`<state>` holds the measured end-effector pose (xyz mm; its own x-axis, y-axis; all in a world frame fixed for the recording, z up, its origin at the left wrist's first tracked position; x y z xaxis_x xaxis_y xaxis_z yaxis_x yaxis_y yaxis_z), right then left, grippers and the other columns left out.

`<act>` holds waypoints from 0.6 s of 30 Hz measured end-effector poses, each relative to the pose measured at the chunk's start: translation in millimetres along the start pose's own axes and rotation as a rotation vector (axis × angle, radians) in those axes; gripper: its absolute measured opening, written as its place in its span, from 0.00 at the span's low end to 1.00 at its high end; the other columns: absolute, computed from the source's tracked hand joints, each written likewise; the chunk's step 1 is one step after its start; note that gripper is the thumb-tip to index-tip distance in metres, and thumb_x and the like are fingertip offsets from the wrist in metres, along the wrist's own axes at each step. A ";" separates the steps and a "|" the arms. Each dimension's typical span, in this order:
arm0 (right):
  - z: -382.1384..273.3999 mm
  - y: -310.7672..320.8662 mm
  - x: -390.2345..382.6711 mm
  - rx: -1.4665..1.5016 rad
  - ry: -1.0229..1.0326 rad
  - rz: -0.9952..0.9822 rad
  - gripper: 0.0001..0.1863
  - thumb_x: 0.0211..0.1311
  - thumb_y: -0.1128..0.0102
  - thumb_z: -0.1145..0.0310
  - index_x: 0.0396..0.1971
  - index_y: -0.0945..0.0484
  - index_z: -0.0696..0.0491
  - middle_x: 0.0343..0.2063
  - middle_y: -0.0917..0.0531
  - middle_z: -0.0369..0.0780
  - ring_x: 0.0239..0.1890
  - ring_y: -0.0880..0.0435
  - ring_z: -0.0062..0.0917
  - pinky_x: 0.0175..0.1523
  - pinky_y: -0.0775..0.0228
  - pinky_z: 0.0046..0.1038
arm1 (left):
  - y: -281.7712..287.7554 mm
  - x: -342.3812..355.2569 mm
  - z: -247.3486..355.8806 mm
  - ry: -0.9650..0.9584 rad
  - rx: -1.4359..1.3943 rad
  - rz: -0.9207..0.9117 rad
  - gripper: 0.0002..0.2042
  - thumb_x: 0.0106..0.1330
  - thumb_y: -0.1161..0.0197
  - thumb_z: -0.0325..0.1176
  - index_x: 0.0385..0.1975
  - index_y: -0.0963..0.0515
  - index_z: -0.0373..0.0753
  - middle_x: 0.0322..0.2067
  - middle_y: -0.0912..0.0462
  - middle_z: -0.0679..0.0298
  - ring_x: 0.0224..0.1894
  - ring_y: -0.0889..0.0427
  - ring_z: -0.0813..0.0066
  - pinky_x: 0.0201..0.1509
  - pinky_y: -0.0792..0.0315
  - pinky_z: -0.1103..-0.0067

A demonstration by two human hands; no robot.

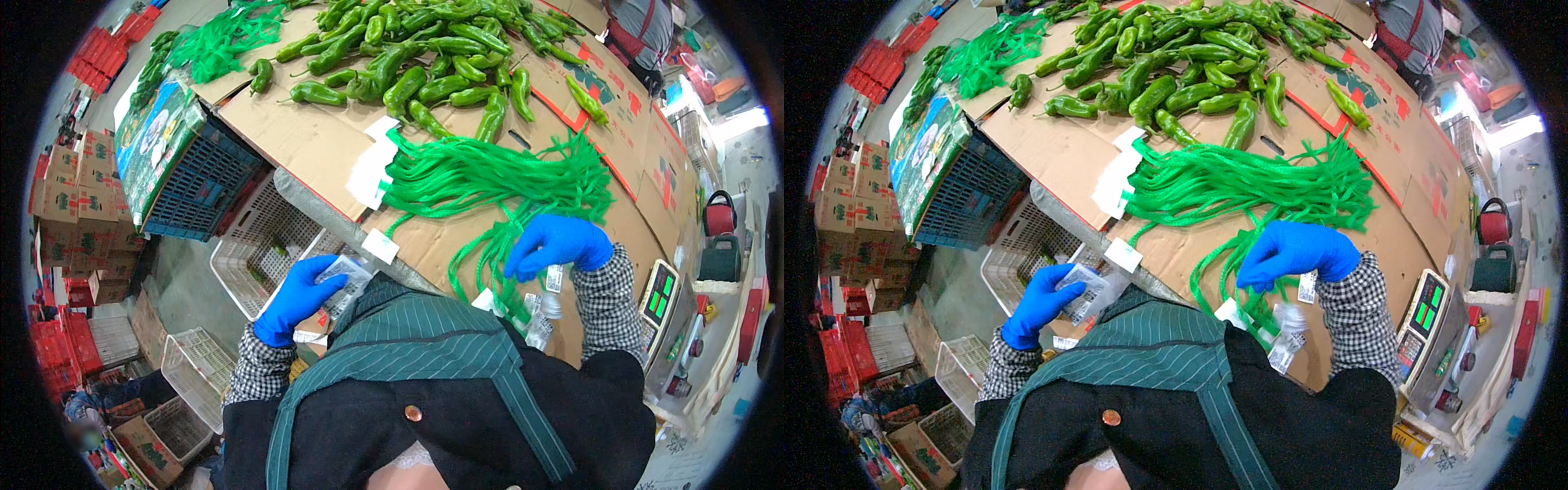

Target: The person repeatedly peels and applies small white labels to a cardboard surface near a pile of green peppers. They handle green mesh bags and a digital scale, moving the scale aside and retrieving more labels from a basket. The labels are placed on the table in a repetitive sequence.

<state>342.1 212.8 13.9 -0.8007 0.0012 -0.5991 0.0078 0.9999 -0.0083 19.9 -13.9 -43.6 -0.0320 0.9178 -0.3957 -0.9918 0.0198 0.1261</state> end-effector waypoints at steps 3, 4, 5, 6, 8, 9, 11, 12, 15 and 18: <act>0.2 -8.3 27.4 -0.075 0.204 0.179 0.12 0.56 0.38 0.64 0.34 0.18 0.57 0.31 0.16 0.40 0.34 0.19 0.22 0.40 0.28 0.25 | -8.1 -1.3 13.0 -0.026 -0.146 -0.037 0.14 0.61 0.41 0.29 0.46 0.24 0.34 0.39 0.18 0.60 0.40 0.22 0.77 0.45 0.28 0.79; -12.4 -17.1 48.1 -0.129 0.200 0.304 0.12 0.55 0.38 0.62 0.33 0.19 0.56 0.31 0.17 0.40 0.35 0.19 0.22 0.40 0.29 0.25 | -12.5 0.9 10.2 -0.018 -0.121 -0.060 0.14 0.61 0.41 0.29 0.46 0.23 0.33 0.39 0.18 0.60 0.39 0.22 0.77 0.45 0.28 0.79; -14.2 -27.3 73.0 -0.267 0.304 0.429 0.13 0.54 0.38 0.60 0.32 0.19 0.54 0.29 0.18 0.40 0.33 0.20 0.26 0.39 0.29 0.27 | -16.1 4.2 1.6 -0.011 -0.102 -0.076 0.13 0.61 0.41 0.29 0.45 0.23 0.33 0.38 0.18 0.60 0.39 0.21 0.77 0.45 0.28 0.79; -7.3 -36.5 99.0 -0.407 0.409 0.560 0.13 0.54 0.39 0.59 0.31 0.20 0.53 0.28 0.20 0.41 0.31 0.20 0.30 0.38 0.29 0.30 | -19.1 7.7 -3.3 -0.010 -0.082 -0.094 0.13 0.61 0.41 0.29 0.44 0.22 0.33 0.37 0.18 0.60 0.39 0.21 0.77 0.45 0.28 0.79; 5.5 -43.3 138.7 -0.582 0.495 0.696 0.12 0.53 0.40 0.59 0.32 0.22 0.51 0.29 0.21 0.41 0.32 0.21 0.34 0.37 0.30 0.34 | -24.4 2.5 2.6 -0.009 -0.079 -0.075 0.12 0.61 0.40 0.30 0.42 0.21 0.32 0.36 0.17 0.60 0.37 0.22 0.78 0.44 0.28 0.80; 10.7 -44.5 152.8 -0.671 0.538 0.769 0.12 0.52 0.41 0.59 0.33 0.22 0.51 0.29 0.22 0.41 0.33 0.22 0.36 0.37 0.30 0.36 | -26.0 -1.1 1.6 0.009 -0.100 -0.069 0.12 0.61 0.40 0.30 0.41 0.21 0.32 0.36 0.17 0.60 0.37 0.22 0.78 0.43 0.28 0.80; 16.2 -37.8 171.2 -0.663 0.537 0.908 0.12 0.53 0.42 0.60 0.33 0.23 0.50 0.29 0.22 0.41 0.33 0.22 0.35 0.36 0.31 0.37 | -29.5 -6.8 -3.5 0.009 -0.159 -0.040 0.12 0.60 0.39 0.32 0.39 0.20 0.32 0.34 0.17 0.61 0.35 0.22 0.79 0.41 0.28 0.80; 14.6 -37.1 175.7 -0.652 0.528 0.973 0.11 0.53 0.42 0.60 0.33 0.23 0.50 0.30 0.22 0.40 0.33 0.22 0.35 0.36 0.32 0.38 | -30.4 -7.1 -5.9 0.045 -0.149 -0.038 0.12 0.60 0.39 0.32 0.39 0.20 0.32 0.33 0.17 0.61 0.34 0.22 0.79 0.41 0.28 0.80; 0.5 -39.8 192.2 -0.934 0.529 1.141 0.12 0.51 0.41 0.60 0.32 0.23 0.50 0.30 0.22 0.40 0.33 0.22 0.35 0.35 0.32 0.36 | -35.1 -5.0 -10.8 0.083 -0.124 -0.013 0.12 0.59 0.38 0.34 0.37 0.20 0.31 0.31 0.17 0.61 0.32 0.22 0.80 0.38 0.28 0.80; 2.0 -33.0 207.2 -0.931 0.545 1.159 0.11 0.49 0.39 0.59 0.29 0.23 0.50 0.28 0.22 0.40 0.30 0.22 0.35 0.32 0.32 0.35 | -39.1 -5.0 -5.2 0.033 -0.134 -0.008 0.12 0.59 0.38 0.34 0.36 0.20 0.31 0.31 0.17 0.61 0.33 0.22 0.80 0.39 0.28 0.81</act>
<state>177.2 180.0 -111.6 -0.7333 0.5360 0.4182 0.5517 0.1098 0.8268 58.2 -21.4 -51.3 -0.0254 0.9041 -0.4266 -0.9996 -0.0279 0.0004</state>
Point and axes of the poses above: each hand's wrist, its own x-axis towards the middle knuckle, its own y-axis out of the back of the hand, z = x × y, the point moved 1 cm from there along x, towards the middle knuckle
